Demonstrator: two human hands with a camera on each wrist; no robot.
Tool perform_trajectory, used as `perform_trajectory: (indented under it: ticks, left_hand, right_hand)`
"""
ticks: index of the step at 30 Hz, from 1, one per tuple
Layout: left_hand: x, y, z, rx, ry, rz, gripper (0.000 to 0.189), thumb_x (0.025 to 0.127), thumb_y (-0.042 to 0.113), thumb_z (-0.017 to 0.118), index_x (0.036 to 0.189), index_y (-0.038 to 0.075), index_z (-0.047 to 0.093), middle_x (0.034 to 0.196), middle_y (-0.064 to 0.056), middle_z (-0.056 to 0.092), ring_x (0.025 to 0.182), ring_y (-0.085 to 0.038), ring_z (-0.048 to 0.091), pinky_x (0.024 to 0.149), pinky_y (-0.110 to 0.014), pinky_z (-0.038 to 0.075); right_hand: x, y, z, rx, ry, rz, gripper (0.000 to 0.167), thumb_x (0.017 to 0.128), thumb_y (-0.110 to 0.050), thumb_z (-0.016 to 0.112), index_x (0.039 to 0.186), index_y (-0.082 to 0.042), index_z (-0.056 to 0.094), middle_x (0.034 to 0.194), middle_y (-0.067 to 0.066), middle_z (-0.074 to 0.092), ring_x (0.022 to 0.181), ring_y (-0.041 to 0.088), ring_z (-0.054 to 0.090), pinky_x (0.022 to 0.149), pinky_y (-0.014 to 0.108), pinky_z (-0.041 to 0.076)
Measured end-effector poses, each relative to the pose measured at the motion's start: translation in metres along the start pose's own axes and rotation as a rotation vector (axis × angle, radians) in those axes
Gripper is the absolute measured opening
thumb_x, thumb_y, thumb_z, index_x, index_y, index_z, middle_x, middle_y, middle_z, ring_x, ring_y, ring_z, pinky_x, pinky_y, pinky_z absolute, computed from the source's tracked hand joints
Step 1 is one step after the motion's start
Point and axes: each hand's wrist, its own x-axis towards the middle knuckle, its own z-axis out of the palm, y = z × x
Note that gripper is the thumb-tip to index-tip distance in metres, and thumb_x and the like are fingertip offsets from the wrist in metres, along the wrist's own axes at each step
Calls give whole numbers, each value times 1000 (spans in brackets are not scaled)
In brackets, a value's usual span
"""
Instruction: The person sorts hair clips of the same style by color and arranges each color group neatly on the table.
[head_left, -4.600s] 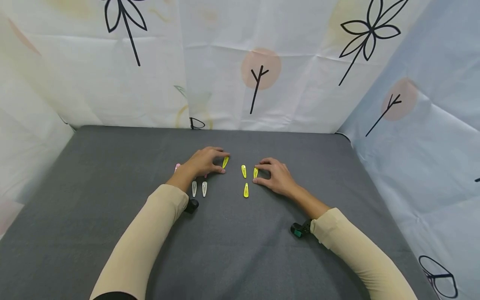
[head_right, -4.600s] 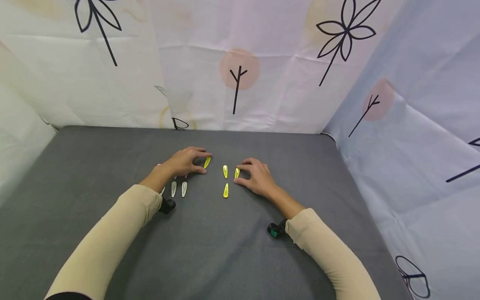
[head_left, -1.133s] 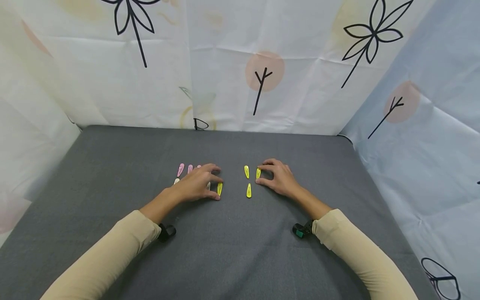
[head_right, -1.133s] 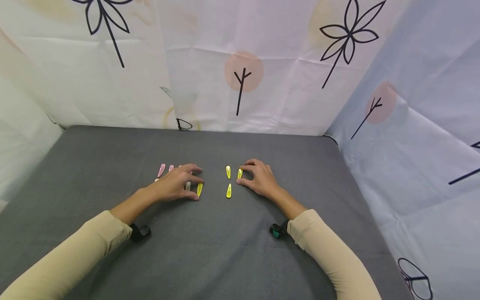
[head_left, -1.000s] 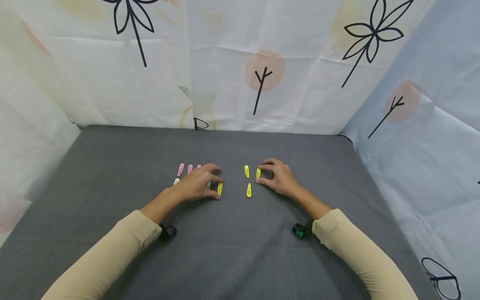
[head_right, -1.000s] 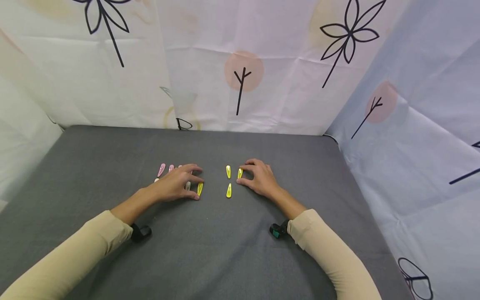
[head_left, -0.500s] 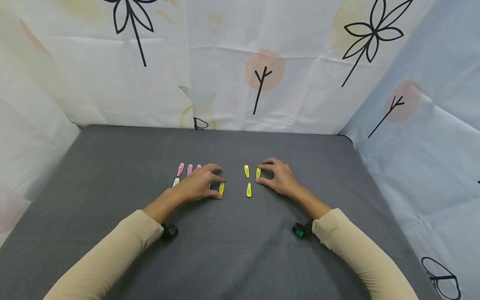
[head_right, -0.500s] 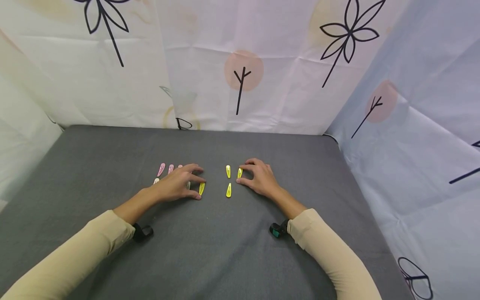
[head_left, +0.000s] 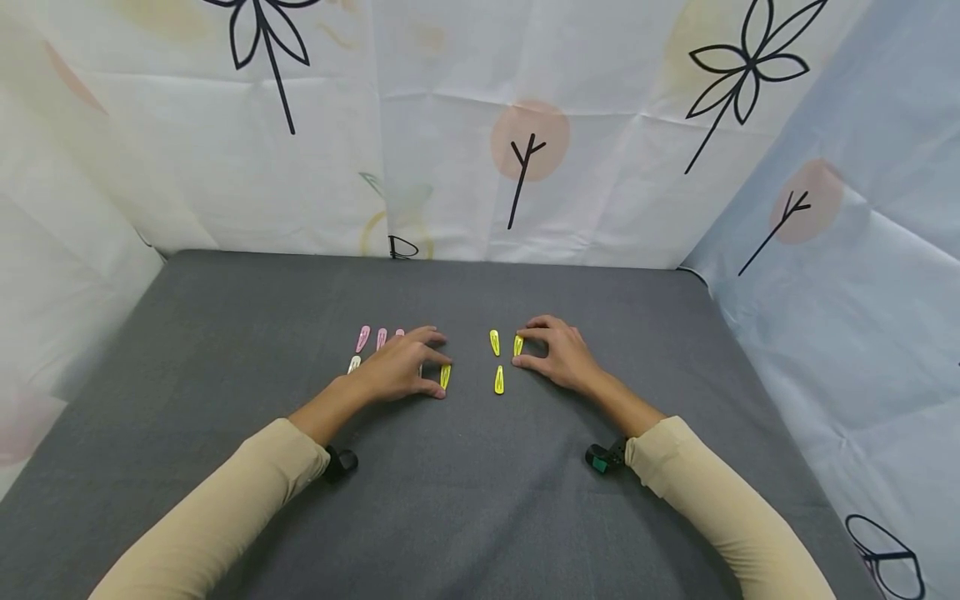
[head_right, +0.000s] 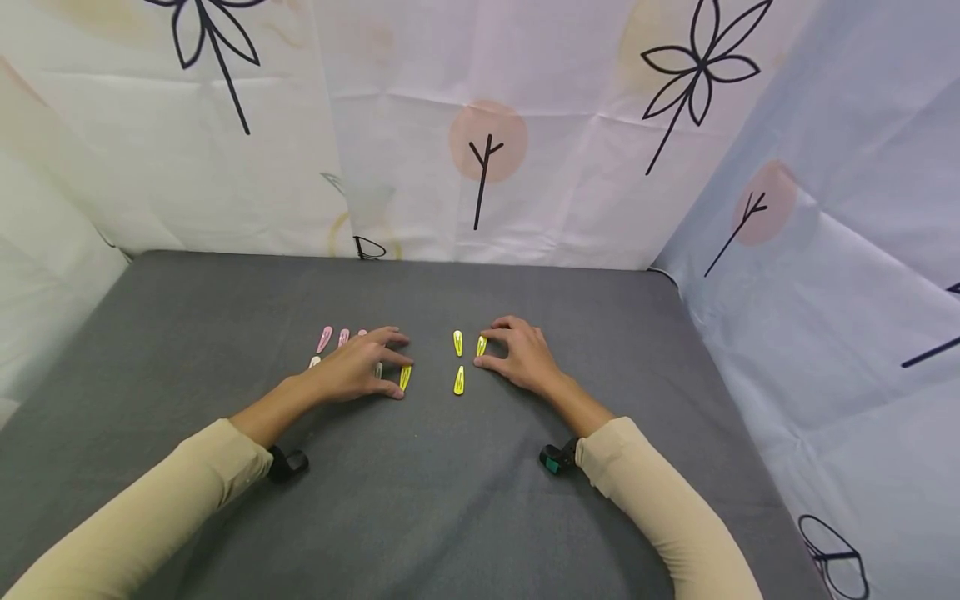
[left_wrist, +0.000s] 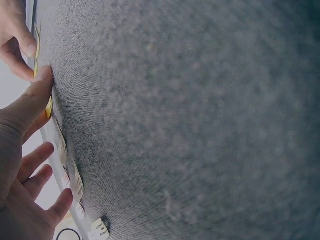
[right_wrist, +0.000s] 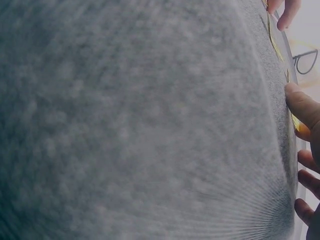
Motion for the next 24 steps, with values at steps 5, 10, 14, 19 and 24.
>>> perform_trajectory:
  ticks: [5, 10, 14, 19, 24]
  left_hand:
    - [0, -1, 0, -6, -5, -5, 52, 76, 37, 87, 117, 8, 75, 138, -17, 57, 136, -33, 44, 105, -57, 38]
    - [-1, 0, 0, -6, -13, -15, 52, 76, 38, 87, 118, 9, 75, 139, -17, 56, 137, -34, 43, 104, -64, 36]
    - [-1, 0, 1, 1, -16, -21, 52, 76, 38, 86, 119, 10, 75, 139, -17, 56, 138, -35, 42, 103, -67, 35]
    - [-1, -1, 1, -8, -15, -24, 52, 76, 39, 86, 119, 11, 75, 140, -17, 55, 138, -35, 42, 104, -64, 35]
    - [-1, -2, 2, 0, -5, -17, 52, 76, 40, 86, 119, 12, 75, 139, -17, 56, 136, -34, 44, 103, -60, 39]
  right_hand:
    - [0, 0, 0, 1, 7, -3, 49, 85, -34, 80, 126, -8, 70, 133, 14, 58, 126, 32, 51, 101, 55, 34]
    - [-1, 0, 1, 9, 11, -7, 49, 85, -33, 80, 125, -7, 70, 132, 14, 58, 126, 32, 50, 101, 55, 34]
    - [-2, 0, 1, 15, 23, -30, 49, 85, -32, 81, 124, -5, 70, 130, 15, 58, 127, 33, 49, 102, 57, 35]
    - [-1, -6, 1, 17, 61, -89, 49, 83, -31, 83, 120, -2, 71, 130, 18, 58, 132, 35, 44, 106, 58, 33]
    - [0, -22, 1, 19, 45, -129, 51, 81, -33, 84, 120, -2, 71, 132, 17, 57, 135, 34, 42, 108, 58, 33]
